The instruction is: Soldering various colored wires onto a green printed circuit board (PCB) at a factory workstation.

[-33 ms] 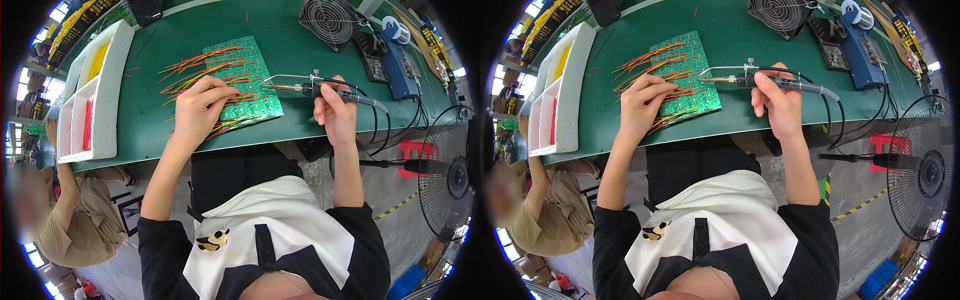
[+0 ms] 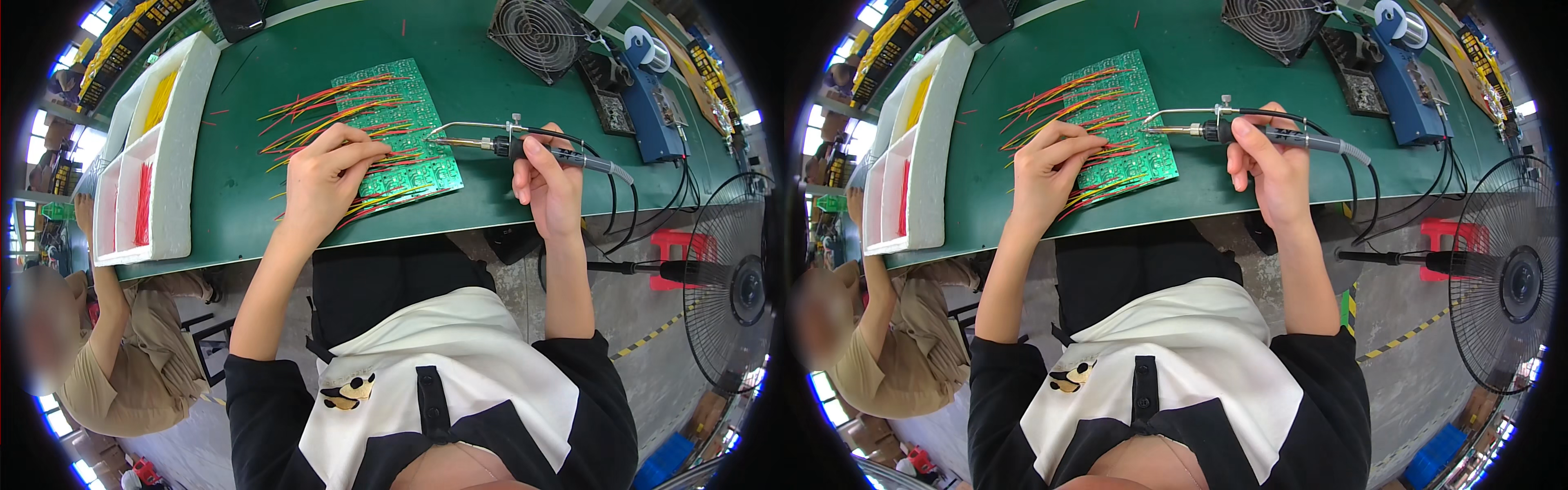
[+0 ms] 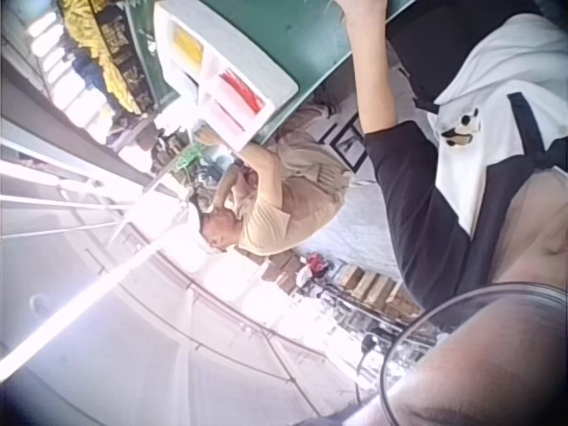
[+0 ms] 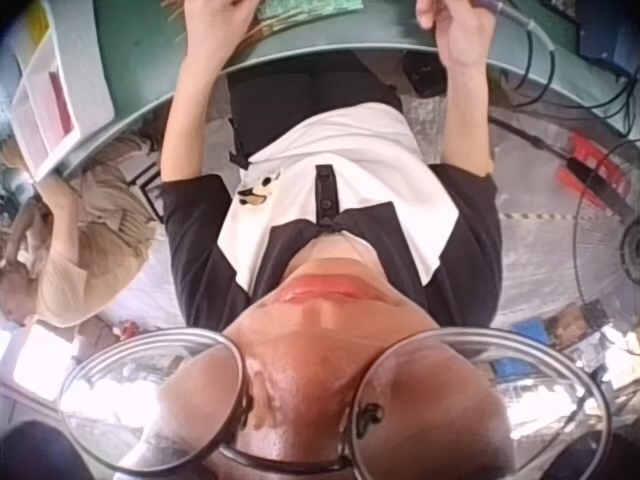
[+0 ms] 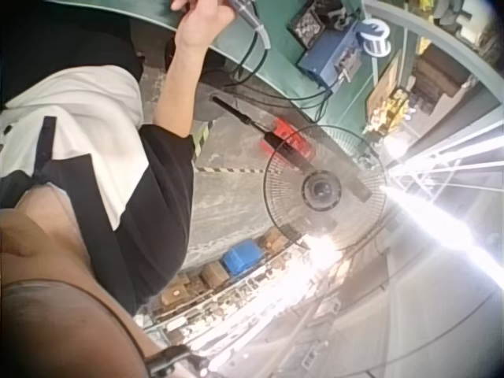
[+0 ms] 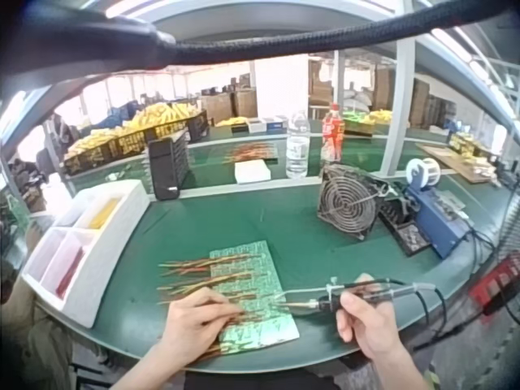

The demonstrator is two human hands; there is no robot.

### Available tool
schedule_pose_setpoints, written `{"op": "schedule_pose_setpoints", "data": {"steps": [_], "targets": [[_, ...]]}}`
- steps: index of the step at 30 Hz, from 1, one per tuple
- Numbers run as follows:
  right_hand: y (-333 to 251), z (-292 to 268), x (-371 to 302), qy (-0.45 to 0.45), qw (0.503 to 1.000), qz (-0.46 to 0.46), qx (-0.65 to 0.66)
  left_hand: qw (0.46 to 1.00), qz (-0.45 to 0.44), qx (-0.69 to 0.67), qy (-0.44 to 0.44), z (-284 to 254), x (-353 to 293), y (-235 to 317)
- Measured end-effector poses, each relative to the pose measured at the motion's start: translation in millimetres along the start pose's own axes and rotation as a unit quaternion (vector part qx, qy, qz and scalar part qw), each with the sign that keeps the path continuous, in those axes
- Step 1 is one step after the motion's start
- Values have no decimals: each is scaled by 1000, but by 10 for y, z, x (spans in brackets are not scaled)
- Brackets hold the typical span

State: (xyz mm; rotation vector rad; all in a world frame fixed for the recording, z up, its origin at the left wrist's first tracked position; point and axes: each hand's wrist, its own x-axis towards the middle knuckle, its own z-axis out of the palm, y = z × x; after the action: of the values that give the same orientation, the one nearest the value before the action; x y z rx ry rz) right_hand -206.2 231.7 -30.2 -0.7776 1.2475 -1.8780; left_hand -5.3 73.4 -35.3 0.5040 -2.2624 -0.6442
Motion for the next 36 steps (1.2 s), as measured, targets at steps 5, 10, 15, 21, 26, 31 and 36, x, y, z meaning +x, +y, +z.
{"op": "schedule_pose_setpoints", "data": {"steps": [5, 10, 15, 21, 26, 31, 36], "targets": [[1, 36, -3, 5, 1000, 12, -26, 1000, 3, 7, 2, -10, -3, 8], [9, 19, -18, 6, 1000, 10, -26, 1000, -14, 0, -20, -16, -18, 25], [9, 24, -13, 9, 1000, -6, -11, 1000, 5, 13, 6, -4, -9, 4], [9, 14, -5, 23, 999, -13, 21, 999, -32, -24, 11, -61, -24, 26], [-23, -61, -52, 46, 997, -19, 55, 991, 44, 73, 98, -203, -48, 172], [-58, -16, -226, 44, 997, 24, 52, 990, 84, 106, 31, -96, -270, 384], [-32, -34, -252, 27, 998, 13, 52, 991, 93, 96, 28, 23, -300, 270]]}}
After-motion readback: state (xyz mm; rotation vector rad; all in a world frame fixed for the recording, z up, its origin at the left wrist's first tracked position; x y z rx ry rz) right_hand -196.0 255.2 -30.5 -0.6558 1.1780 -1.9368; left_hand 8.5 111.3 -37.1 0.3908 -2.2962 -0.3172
